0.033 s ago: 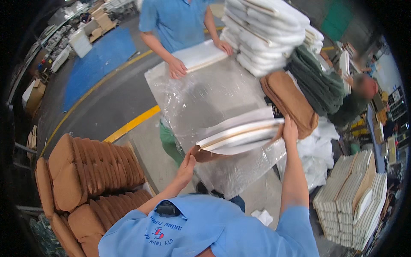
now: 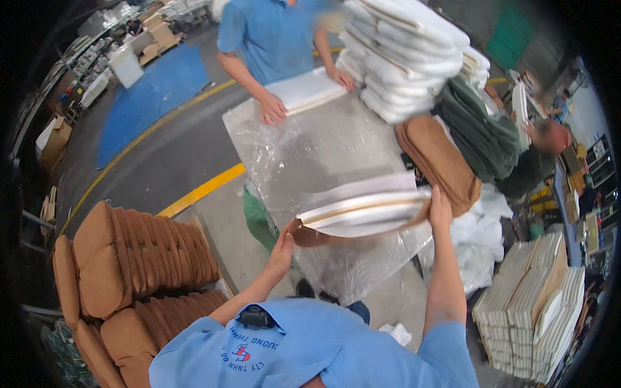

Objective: The person repeatedly inserts white foam inserts into brown fabric covers, aligns edges, and stacks the finished cushions on a nearby pile. The person handles the covers and inserts by hand and places completed units on a growing stack.

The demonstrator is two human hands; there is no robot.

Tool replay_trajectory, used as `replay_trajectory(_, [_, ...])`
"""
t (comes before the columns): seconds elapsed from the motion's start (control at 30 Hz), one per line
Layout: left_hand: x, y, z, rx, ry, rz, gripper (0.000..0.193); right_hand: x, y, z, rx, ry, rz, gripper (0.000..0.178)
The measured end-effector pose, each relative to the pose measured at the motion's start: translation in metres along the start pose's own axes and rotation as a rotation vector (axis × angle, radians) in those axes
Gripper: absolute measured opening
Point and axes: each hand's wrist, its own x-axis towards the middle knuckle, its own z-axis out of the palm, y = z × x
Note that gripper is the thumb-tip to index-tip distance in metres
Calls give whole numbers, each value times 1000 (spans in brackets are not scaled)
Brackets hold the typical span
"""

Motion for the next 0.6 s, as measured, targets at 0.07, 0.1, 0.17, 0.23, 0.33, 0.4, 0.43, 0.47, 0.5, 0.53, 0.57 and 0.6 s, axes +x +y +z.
replay_trajectory(0.07, [30,-2,-5,-177,18,49,62,-45,18,-13,120,64,-55,64])
replay_trajectory(0.1, [46,-5,-3,-227,135,51,58,-73,29,-17,51,67,-13,61])
replay_trajectory(0.17, [78,-3,-4,-336,172,12,54,-138,42,-18,8,133,-108,52])
replay_trajectory(0.23, [127,16,12,-422,217,12,46,-193,50,-17,174,134,-35,35])
replay_trajectory(0.33, [192,23,17,-500,167,13,43,-276,11,-6,642,-122,124,21])
replay_trajectory(0.4, [239,38,9,-309,244,189,42,-309,-34,-1,850,-256,216,26])
replay_trajectory(0.43, [256,45,16,-281,235,245,42,-320,-47,-2,941,-329,288,27])
replay_trajectory(0.47, [270,46,36,-401,203,153,42,-330,-55,-6,1018,-384,372,28])
replay_trajectory(0.5, [276,45,53,-420,142,102,42,-333,-57,-8,1102,-452,449,29])
replay_trajectory(0.53, [279,40,77,-444,73,37,42,-331,-48,-8,1110,-530,489,28])
replay_trajectory(0.57, [279,33,96,-464,17,-26,42,-327,-36,-6,1120,-621,528,27])
replay_trajectory(0.6, [274,24,110,-495,-62,-65,43,-326,-26,-6,1131,-721,563,27])
